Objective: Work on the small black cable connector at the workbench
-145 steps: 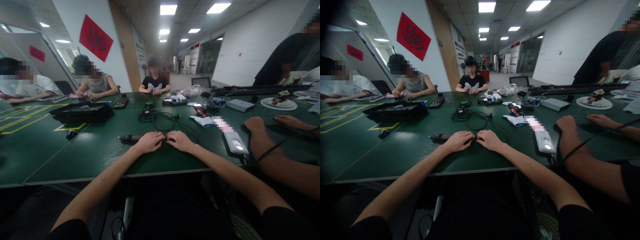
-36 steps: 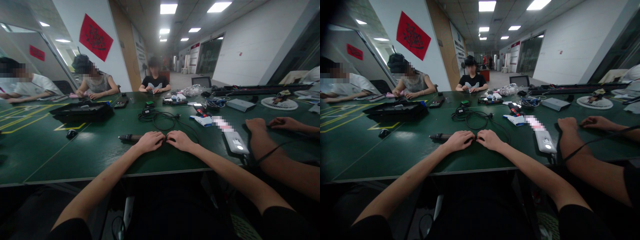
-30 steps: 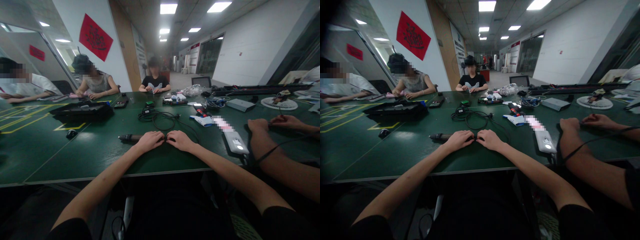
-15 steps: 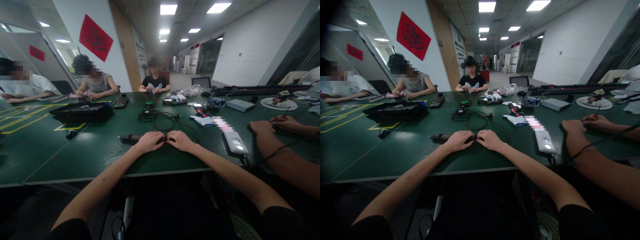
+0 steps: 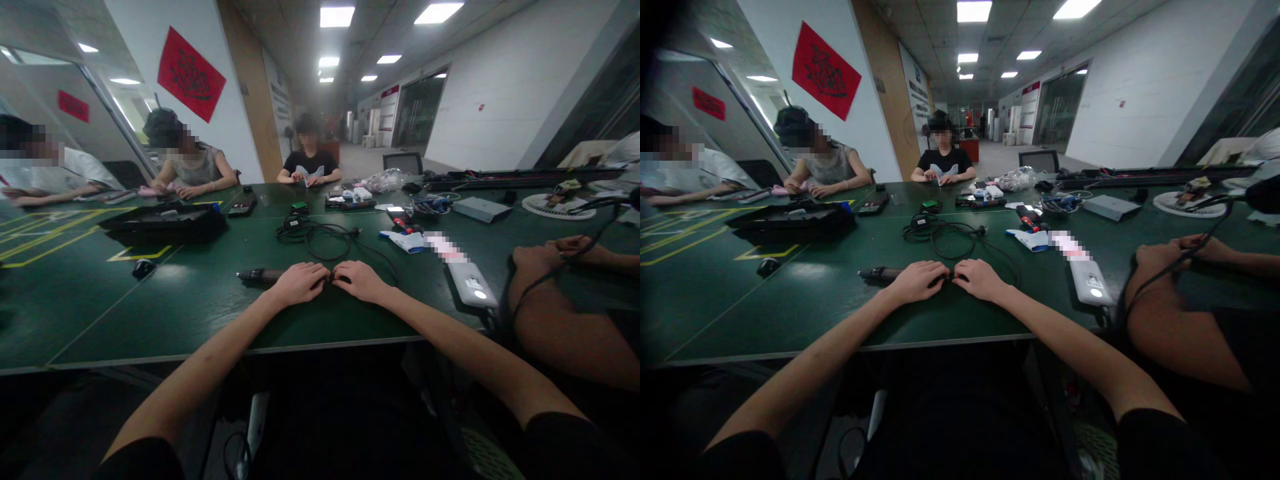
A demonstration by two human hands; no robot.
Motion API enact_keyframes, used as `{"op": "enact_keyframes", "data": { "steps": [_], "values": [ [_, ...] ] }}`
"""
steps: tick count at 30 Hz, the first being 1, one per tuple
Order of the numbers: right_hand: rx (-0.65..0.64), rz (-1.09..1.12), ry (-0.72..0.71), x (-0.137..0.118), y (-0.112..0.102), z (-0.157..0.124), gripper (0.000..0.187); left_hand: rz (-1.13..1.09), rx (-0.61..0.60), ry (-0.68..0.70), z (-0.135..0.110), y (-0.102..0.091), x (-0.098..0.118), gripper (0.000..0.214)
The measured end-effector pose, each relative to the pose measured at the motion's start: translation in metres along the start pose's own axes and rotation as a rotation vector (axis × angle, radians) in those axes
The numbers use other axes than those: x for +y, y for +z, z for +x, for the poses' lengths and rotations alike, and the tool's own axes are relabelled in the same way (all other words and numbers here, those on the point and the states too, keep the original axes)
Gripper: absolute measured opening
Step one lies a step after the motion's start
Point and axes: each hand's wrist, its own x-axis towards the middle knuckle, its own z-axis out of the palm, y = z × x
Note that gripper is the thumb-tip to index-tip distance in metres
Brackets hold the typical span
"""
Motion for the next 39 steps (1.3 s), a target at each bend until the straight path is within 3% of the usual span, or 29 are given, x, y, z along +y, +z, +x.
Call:
{"op": "enact_keyframes", "data": {
  "steps": [6, 39],
  "values": [
    [0.014, 0.005, 0.002, 0.0016, 0.0024, -0.0003, 0.010, -0.001, 0.003, -0.043, 0.0003, 0.0028, -0.0019, 0.017],
    [0.009, 0.004, 0.010, 0.0000, 0.0002, -0.0007, 0.012, -0.001, 0.004, -0.006, -0.0004, 0.0016, -0.0018, 0.016]
  ]
}}
